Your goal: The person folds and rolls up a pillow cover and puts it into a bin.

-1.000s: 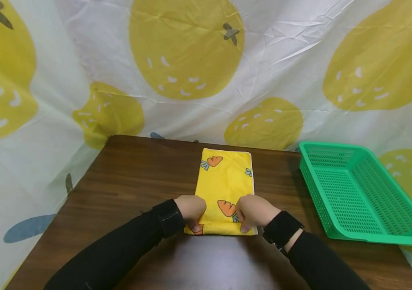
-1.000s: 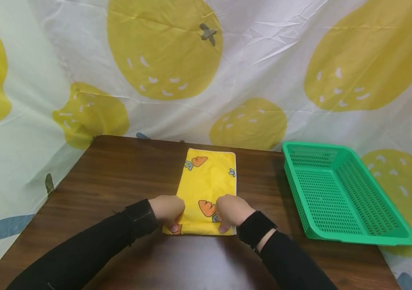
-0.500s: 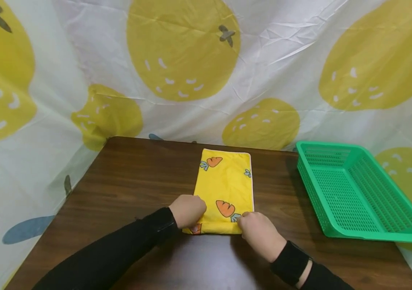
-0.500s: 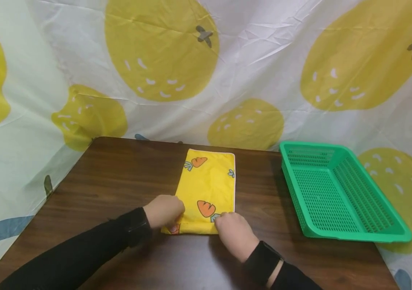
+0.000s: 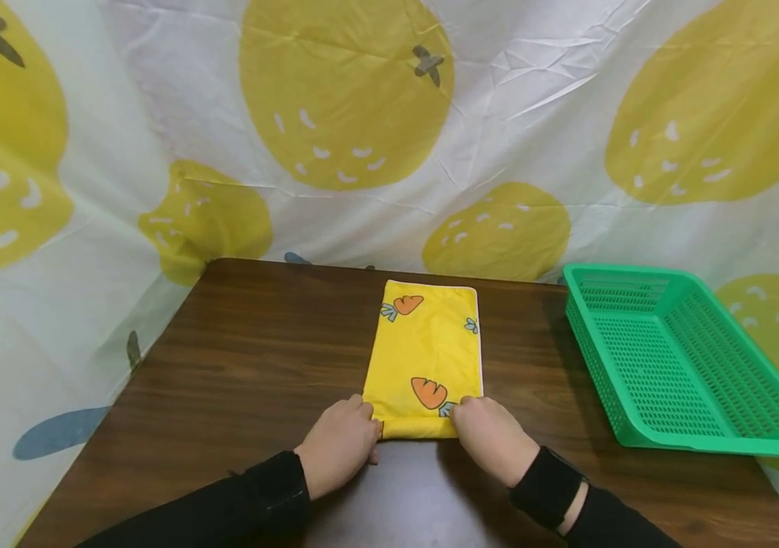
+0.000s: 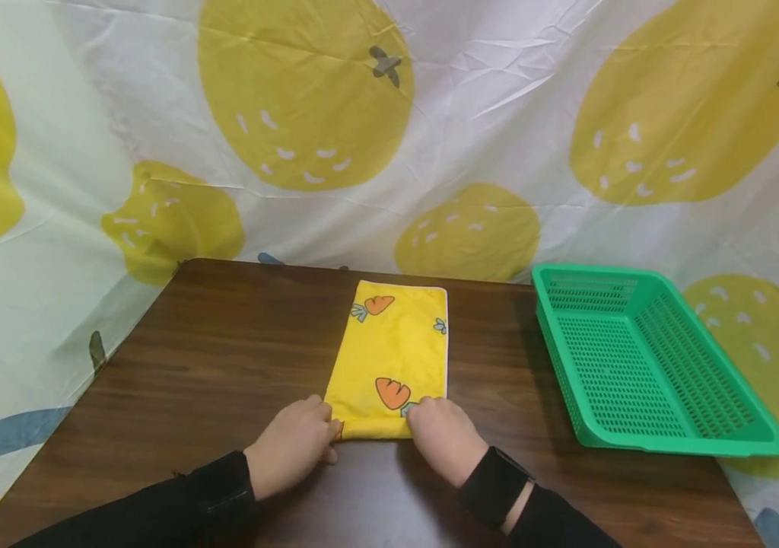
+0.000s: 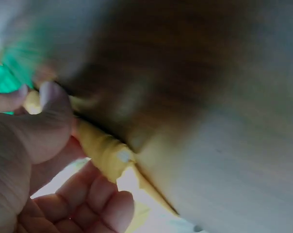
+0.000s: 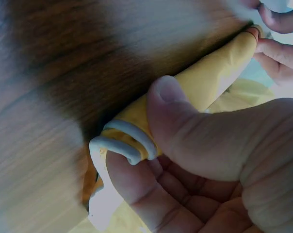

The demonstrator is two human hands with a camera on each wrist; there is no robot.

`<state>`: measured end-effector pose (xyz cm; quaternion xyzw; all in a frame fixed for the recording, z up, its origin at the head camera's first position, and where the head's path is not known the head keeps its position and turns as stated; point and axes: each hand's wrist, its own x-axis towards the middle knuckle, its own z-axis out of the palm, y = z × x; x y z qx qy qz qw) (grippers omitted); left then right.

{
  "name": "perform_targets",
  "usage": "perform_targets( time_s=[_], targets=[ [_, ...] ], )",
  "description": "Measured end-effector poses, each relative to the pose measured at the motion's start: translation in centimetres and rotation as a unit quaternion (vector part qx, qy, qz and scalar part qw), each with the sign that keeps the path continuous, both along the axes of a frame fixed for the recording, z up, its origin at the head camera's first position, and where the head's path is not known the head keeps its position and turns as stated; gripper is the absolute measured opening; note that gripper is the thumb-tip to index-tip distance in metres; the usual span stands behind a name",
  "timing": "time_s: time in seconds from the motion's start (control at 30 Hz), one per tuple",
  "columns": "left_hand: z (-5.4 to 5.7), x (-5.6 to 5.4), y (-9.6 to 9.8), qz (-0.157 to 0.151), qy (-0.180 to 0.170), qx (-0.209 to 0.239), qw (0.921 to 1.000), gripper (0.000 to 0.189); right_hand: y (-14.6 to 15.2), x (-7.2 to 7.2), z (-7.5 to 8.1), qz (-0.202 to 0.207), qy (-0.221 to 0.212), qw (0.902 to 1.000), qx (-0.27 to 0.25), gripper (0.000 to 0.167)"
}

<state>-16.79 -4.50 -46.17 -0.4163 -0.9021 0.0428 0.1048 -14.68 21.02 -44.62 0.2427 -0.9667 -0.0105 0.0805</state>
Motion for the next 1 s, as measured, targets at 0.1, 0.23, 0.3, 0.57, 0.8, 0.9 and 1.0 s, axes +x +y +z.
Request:
perform_targets(
  time_s=[0.1, 0.23, 0.3, 0.57, 0.8, 0.9, 1.0],
  targets=[
    [0.2, -0.8, -0.2, 0.004, -0.033, 0.033, 0.9989, 0.034, 0.2, -0.5, 0.2, -0.001, -0.022, 0.9997, -0.002, 0.016],
    [-0.2, -1.3, -0.2, -0.001, -0.031, 0.060, 0.9977, 0.028, 0.4, -1.4, 0.8, -0.005, -0.081, 0.9966, -0.016, 0.015],
    [-0.6, -1.3, -0.2, -0.004, -0.017, 0.059, 0.9981, 0.020, 0.3, -1.7, 1.1, -0.009, -0.108, 0.9940, -0.018, 0.015],
    [0.0, -2.1, 0.7, -0.026, 0.029, -0.036, 0.9986, 0.013, 0.0, -1.8, 0.7, -0.009, -0.084, 0.9964, -0.003, 0.021],
    [2.0, -4.3, 3.1, -0.101, 0.105, -0.200, 0.9689, 0.018, -0.7, -1.3, 0.2, 0.005, -0.019, 0.9990, 0.041, 0.022],
    [2.3, -5.5, 3.8, -0.109, 0.061, -0.213, 0.9689, 0.015, -0.7, -1.3, 0.3, -0.003, -0.023, 0.9990, 0.039, 0.020],
    [2.6, -7.0, 4.2, -0.091, -0.058, -0.178, 0.9780, 0.014, -0.6, -1.3, 0.5, -0.016, -0.033, 0.9989, 0.031, 0.019]
  ],
)
